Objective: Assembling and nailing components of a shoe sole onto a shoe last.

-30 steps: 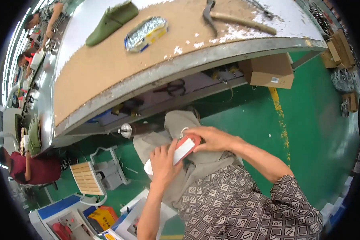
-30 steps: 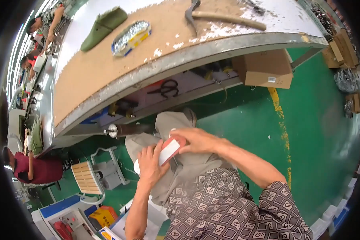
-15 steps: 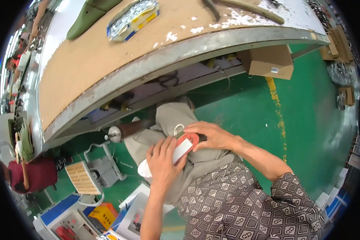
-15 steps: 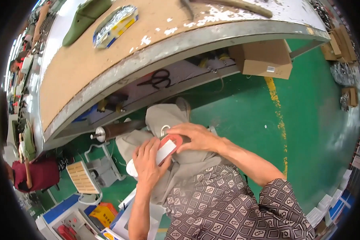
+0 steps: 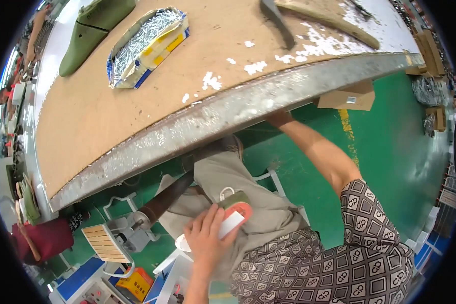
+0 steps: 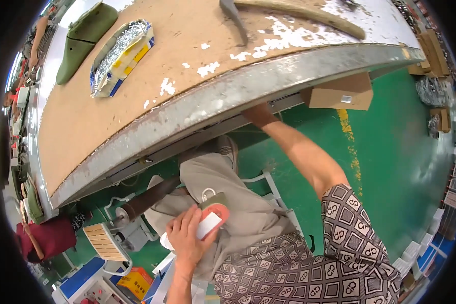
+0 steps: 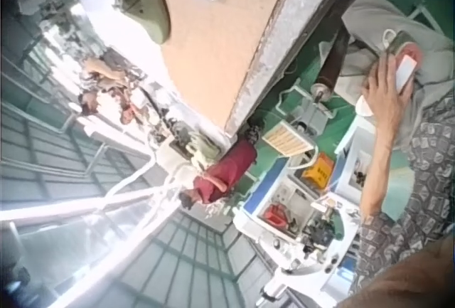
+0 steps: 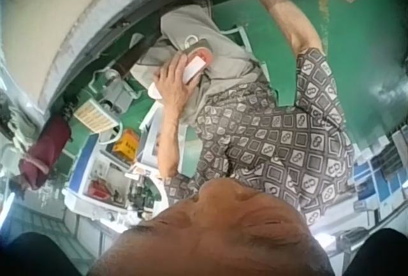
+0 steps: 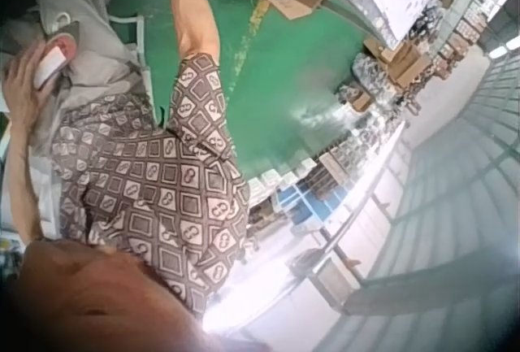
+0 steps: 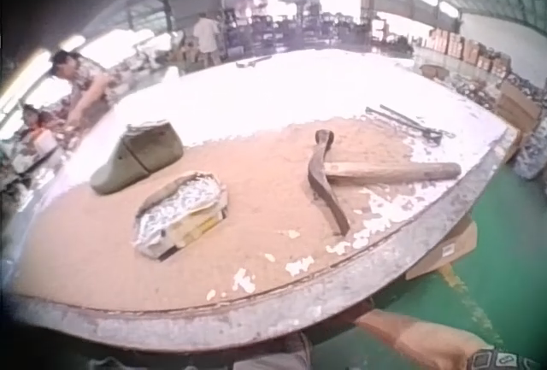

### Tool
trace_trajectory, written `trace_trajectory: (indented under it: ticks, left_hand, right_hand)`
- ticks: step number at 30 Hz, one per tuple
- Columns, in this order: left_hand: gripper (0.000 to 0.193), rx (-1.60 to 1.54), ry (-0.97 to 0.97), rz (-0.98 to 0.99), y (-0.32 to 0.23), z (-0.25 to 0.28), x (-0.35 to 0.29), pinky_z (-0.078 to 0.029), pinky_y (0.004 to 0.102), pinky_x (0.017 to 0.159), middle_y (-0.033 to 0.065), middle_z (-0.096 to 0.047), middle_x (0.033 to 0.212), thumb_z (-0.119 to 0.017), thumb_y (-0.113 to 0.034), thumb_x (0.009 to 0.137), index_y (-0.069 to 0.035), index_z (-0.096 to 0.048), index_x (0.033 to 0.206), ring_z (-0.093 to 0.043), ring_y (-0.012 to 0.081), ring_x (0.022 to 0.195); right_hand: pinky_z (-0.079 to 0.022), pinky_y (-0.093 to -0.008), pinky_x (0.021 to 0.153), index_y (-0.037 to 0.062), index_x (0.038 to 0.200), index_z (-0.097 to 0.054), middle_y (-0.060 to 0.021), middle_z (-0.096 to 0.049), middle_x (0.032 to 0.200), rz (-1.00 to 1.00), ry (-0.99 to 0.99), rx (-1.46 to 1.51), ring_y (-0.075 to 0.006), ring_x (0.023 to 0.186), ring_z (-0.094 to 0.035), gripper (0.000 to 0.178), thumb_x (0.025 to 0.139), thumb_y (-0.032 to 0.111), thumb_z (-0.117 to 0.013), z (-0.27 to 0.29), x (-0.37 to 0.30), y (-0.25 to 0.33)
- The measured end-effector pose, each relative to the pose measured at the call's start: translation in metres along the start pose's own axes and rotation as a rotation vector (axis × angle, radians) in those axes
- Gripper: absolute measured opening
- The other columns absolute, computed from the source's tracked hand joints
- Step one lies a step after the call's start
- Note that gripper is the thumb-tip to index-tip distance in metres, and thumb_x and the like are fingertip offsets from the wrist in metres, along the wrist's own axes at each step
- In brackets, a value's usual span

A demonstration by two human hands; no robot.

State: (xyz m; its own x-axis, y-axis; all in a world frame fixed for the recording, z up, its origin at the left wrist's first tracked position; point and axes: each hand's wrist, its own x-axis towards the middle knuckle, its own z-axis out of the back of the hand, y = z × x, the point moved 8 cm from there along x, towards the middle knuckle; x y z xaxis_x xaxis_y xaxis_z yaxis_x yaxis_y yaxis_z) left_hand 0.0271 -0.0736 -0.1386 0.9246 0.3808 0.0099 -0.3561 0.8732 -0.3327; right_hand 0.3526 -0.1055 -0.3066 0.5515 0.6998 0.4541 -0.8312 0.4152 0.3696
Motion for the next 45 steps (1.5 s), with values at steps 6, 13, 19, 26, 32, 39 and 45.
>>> trace_trajectory:
  ticks: [6, 13, 19, 26, 32, 39, 45]
  left_hand:
    - [0.066, -0.054, -0.004, 0.026, 0.004, 0.005, 0.003, -0.039, 0.0392, 0.086, 0.0022, -0.061, 0.125, -0.081, -0.047, 0.065, -0.019, -0.058, 0.121, -0.059, 0.0235, 0.101]
    - [0.064, -0.077, 0.016, 0.056, 0.001, 0.003, 0.011, -0.039, 0.0429, 0.089, 0.0044, -0.060, 0.124, -0.080, -0.040, 0.067, -0.018, -0.058, 0.123, -0.057, 0.0282, 0.106]
    - [0.065, -0.025, 0.030, 0.112, -0.003, 0.006, 0.002, -0.032, 0.0544, 0.102, 0.0043, -0.057, 0.129, -0.081, -0.035, 0.069, -0.015, -0.056, 0.125, -0.050, 0.0359, 0.119]
    - [0.067, 0.012, -0.034, 0.101, -0.007, 0.006, -0.009, -0.033, 0.0520, 0.102, 0.0058, -0.057, 0.129, -0.079, -0.031, 0.071, -0.013, -0.053, 0.130, -0.051, 0.0344, 0.118]
    - [0.070, 0.031, -0.080, 0.074, -0.013, 0.005, -0.007, -0.034, 0.0465, 0.099, 0.0071, -0.058, 0.127, -0.079, -0.029, 0.070, -0.012, -0.051, 0.131, -0.054, 0.0291, 0.112]
    - [0.067, 0.038, -0.123, 0.085, -0.018, 0.007, -0.006, -0.036, 0.0432, 0.094, 0.0055, -0.060, 0.121, -0.079, -0.028, 0.069, -0.011, -0.052, 0.128, -0.056, 0.0243, 0.107]
    - [0.068, 0.040, -0.131, 0.105, -0.016, 0.006, -0.007, -0.036, 0.0425, 0.093, 0.0051, -0.060, 0.119, -0.080, -0.028, 0.068, -0.012, -0.051, 0.129, -0.056, 0.0235, 0.106]
  right_hand:
    - [-0.048, -0.0439, 0.090, 0.0032, 0.111, -0.060, -0.0222, -0.060, 0.114, -0.078, 0.232, 0.142, -0.0400, 0.107, -0.056, 0.030, 0.081, 0.010, -0.057, -0.006, -0.004, -0.005]
    - [-0.048, -0.0437, 0.090, 0.0024, 0.114, -0.059, -0.0226, -0.060, 0.114, -0.153, 0.433, 0.229, -0.0402, 0.106, -0.057, 0.035, 0.079, 0.010, -0.060, 0.018, -0.019, -0.007]
    - [-0.048, -0.0346, 0.092, 0.0013, 0.134, -0.049, -0.0213, -0.062, 0.114, -0.486, 0.402, 0.581, -0.0306, 0.105, -0.063, 0.064, 0.072, 0.009, -0.062, 0.161, -0.068, 0.062]
    - [-0.048, -0.0299, 0.088, -0.0005, 0.140, -0.039, -0.0118, -0.062, 0.115, -0.688, 0.744, 1.065, -0.0174, 0.101, -0.061, 0.072, 0.075, 0.011, -0.069, 0.237, -0.146, 0.114]
    - [-0.050, -0.0416, 0.091, 0.0000, 0.143, -0.032, -0.0231, -0.059, 0.123, -0.266, 0.831, 0.856, -0.0379, 0.107, -0.062, 0.094, 0.071, 0.036, -0.079, 0.248, -0.140, 0.165]
    - [-0.051, -0.0413, 0.089, -0.0013, 0.144, -0.031, -0.0238, -0.061, 0.119, -0.325, 0.822, 1.011, -0.0371, 0.106, -0.063, 0.110, 0.065, 0.057, -0.080, 0.241, -0.137, 0.184]
    - [-0.053, -0.0399, 0.087, -0.0028, 0.143, -0.033, -0.0230, -0.063, 0.116, -0.364, 0.944, 0.967, -0.0355, 0.102, -0.065, 0.112, 0.064, 0.062, -0.079, 0.232, -0.142, 0.190]
